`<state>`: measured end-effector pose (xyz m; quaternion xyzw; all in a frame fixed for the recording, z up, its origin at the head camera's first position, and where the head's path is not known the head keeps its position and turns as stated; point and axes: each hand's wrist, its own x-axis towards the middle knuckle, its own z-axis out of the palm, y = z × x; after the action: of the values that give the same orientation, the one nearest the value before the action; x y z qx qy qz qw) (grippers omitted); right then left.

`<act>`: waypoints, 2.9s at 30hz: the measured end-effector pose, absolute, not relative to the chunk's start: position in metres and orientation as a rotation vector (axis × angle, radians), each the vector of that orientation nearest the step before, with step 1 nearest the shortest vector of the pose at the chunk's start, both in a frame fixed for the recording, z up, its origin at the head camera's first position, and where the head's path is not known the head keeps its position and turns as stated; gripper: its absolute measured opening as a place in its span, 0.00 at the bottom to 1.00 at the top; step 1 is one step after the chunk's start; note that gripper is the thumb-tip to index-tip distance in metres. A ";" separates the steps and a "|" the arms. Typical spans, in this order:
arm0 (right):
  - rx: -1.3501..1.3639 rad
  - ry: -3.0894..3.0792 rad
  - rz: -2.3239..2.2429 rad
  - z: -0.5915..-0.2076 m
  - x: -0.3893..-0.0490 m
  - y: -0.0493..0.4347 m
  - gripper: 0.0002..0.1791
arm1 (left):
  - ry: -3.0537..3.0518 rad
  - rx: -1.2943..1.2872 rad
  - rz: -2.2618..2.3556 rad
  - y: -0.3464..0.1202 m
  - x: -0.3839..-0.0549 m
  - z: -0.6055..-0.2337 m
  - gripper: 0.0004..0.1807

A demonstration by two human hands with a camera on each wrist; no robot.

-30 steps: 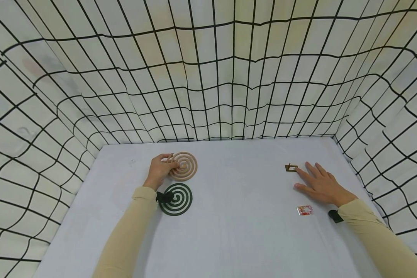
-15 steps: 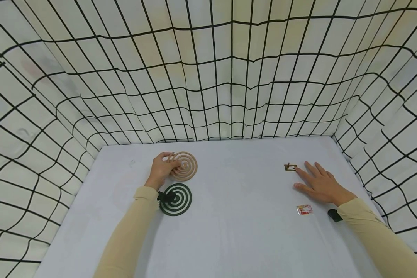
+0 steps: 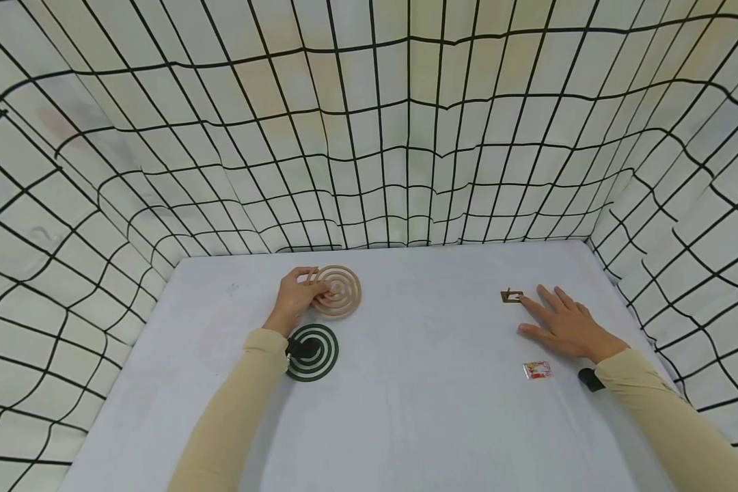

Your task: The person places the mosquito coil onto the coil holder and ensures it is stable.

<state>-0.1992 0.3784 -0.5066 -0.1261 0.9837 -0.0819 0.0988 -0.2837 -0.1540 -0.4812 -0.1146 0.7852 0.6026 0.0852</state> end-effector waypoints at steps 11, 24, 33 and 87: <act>-0.416 2.906 -0.213 -0.505 -0.200 0.379 0.44 | 2.258 -0.263 1.857 -0.133 -0.279 -0.476 0.34; -0.434 2.916 -0.212 -0.508 -0.199 0.382 0.44 | 2.217 -0.186 1.865 -0.106 -0.277 -0.474 0.32; -0.443 2.912 -0.196 -0.506 -0.197 0.380 0.45 | 2.209 -0.162 1.867 -0.082 -0.279 -0.476 0.30; -0.456 2.958 -0.123 -0.508 -0.199 0.380 0.46 | 1.915 -0.034 2.034 0.037 -0.282 -0.484 0.30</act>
<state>-0.1991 0.3799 -0.5083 -0.1519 0.9848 -0.0410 0.0729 -0.2816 0.0374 -0.4842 -0.0121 0.6751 0.7170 0.1732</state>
